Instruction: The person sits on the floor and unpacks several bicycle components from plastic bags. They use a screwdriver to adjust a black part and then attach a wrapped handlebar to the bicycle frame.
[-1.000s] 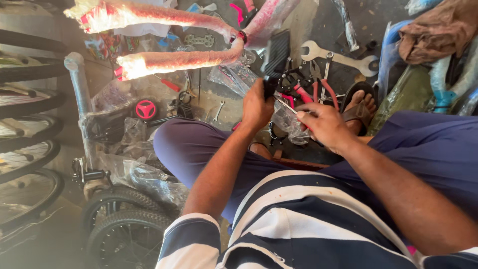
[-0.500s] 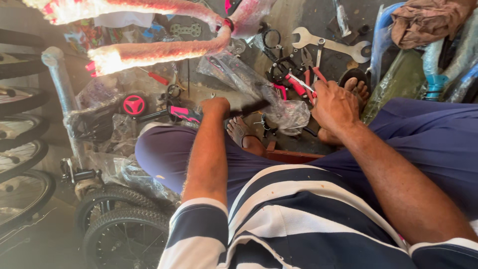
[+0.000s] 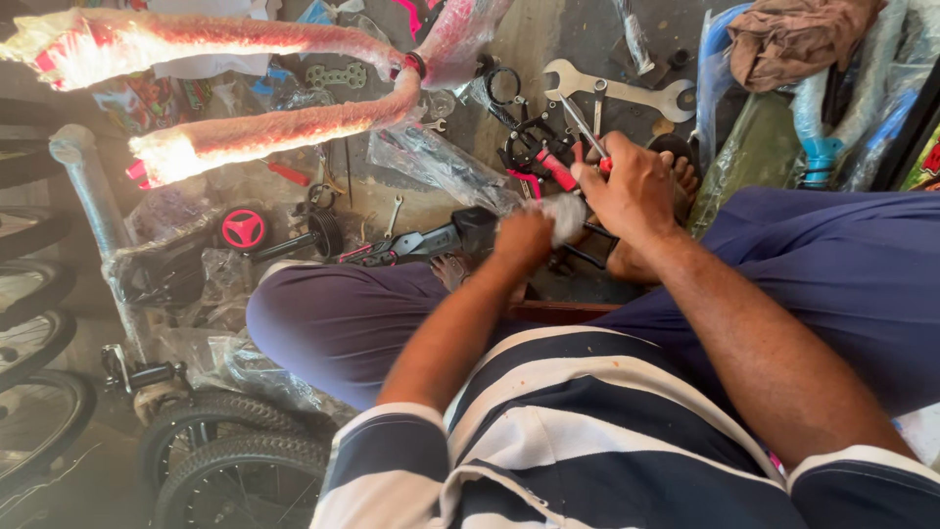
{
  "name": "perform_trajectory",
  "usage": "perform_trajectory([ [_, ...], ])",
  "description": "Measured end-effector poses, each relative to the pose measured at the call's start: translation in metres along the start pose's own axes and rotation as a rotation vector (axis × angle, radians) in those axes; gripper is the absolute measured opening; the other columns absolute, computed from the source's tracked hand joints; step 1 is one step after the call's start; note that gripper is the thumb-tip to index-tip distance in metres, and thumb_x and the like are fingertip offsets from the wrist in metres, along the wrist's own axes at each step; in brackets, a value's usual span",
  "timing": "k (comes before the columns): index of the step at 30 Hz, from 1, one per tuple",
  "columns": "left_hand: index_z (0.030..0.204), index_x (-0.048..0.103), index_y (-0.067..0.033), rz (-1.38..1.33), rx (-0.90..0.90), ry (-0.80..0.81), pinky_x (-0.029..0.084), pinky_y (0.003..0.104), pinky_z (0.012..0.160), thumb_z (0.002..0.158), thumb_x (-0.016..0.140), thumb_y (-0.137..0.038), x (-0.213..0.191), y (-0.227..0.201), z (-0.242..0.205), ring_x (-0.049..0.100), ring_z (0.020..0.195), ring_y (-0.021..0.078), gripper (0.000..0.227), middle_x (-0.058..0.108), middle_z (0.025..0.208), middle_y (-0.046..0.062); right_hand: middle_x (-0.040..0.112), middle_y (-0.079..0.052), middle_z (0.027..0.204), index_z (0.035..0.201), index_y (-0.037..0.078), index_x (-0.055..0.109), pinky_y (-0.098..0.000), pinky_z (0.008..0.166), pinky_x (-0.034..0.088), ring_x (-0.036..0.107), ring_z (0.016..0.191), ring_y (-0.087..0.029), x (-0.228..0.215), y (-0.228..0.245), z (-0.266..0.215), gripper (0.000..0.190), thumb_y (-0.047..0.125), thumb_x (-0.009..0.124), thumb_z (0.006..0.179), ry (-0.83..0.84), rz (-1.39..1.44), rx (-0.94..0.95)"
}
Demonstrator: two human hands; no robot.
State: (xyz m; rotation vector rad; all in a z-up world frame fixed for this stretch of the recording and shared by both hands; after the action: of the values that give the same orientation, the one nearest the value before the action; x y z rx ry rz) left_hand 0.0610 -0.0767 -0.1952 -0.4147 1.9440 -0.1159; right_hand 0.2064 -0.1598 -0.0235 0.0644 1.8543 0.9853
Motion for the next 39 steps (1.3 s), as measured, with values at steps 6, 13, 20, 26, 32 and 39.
perform_trajectory([
  [6,0.101,0.072,-0.0047,-0.786,-0.321,-0.316,0.052,0.041,0.067,0.1,0.063,-0.032,-0.126,0.044,-0.024,0.067,0.071,0.0299,0.029,0.071,0.081,0.017,0.071,-0.011,0.077,0.105,0.005,0.072,-0.0383,0.062,0.053,0.071,0.066,-0.021,-0.034,0.028,-0.005,0.016,0.019,0.069,0.099,-0.075,0.39,-0.056],
  [13,0.109,0.071,-0.0056,-0.912,-0.323,-0.618,0.052,0.037,0.064,0.102,0.06,-0.026,-0.206,0.007,-0.082,0.068,0.068,0.0258,0.024,0.069,0.078,0.013,0.077,-0.009,0.087,0.106,0.007,0.075,-0.0289,0.063,0.056,0.072,0.073,-0.014,-0.03,0.051,-0.024,0.012,0.015,0.072,0.097,-0.027,0.499,-0.328],
  [20,0.109,0.067,-0.0036,-0.89,-0.269,-0.752,0.054,0.037,0.066,0.103,0.063,-0.026,-0.222,-0.02,-0.094,0.073,0.074,0.0241,0.023,0.069,0.085,0.014,0.076,-0.016,0.083,0.108,0.006,0.077,-0.0377,0.067,0.058,0.074,0.068,-0.026,0.035,0.021,-0.024,0.021,0.014,0.075,0.088,0.222,0.149,-0.18],
  [26,0.11,0.069,-0.0036,-0.743,-0.121,-0.842,0.054,0.041,0.074,0.102,0.065,-0.018,-0.227,-0.035,-0.089,0.069,0.088,0.0344,0.017,0.071,0.096,0.019,0.073,-0.019,0.092,0.119,-0.002,0.067,-0.044,0.072,0.057,0.073,0.078,-0.034,0.018,0.029,-0.035,0.046,0.017,0.078,0.078,0.04,0.091,-0.321],
  [32,0.127,0.054,-0.0039,-0.919,-0.196,-0.803,0.056,0.038,0.077,0.101,0.058,-0.009,-0.22,-0.013,-0.083,0.071,0.086,0.0283,0.027,0.072,0.102,0.018,0.077,-0.016,0.101,0.116,0.01,0.074,-0.0394,0.076,0.059,0.076,0.087,-0.03,0.01,0.035,-0.032,0.03,0.029,0.071,0.093,0.097,0.367,-0.275],
  [39,0.13,0.046,-0.0044,-1.142,-0.061,-0.79,0.055,0.035,0.083,0.1,0.053,-0.002,-0.222,-0.011,-0.07,0.068,0.095,0.0221,0.031,0.069,0.109,0.018,0.075,-0.019,0.086,0.114,0.01,0.075,-0.0394,0.073,0.057,0.075,0.08,-0.03,0.026,0.035,-0.03,0.028,0.028,0.066,0.094,0.2,0.301,-0.153],
])
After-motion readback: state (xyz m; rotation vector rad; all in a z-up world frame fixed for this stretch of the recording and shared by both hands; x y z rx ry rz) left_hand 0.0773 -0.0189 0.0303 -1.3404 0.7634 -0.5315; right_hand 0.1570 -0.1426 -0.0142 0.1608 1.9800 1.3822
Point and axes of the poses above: each hand's wrist, its own z-axis towards the middle knuckle, its own x-axis out of the palm, y = z × x, the point moved 7 cm from there along z, towards the middle knuckle
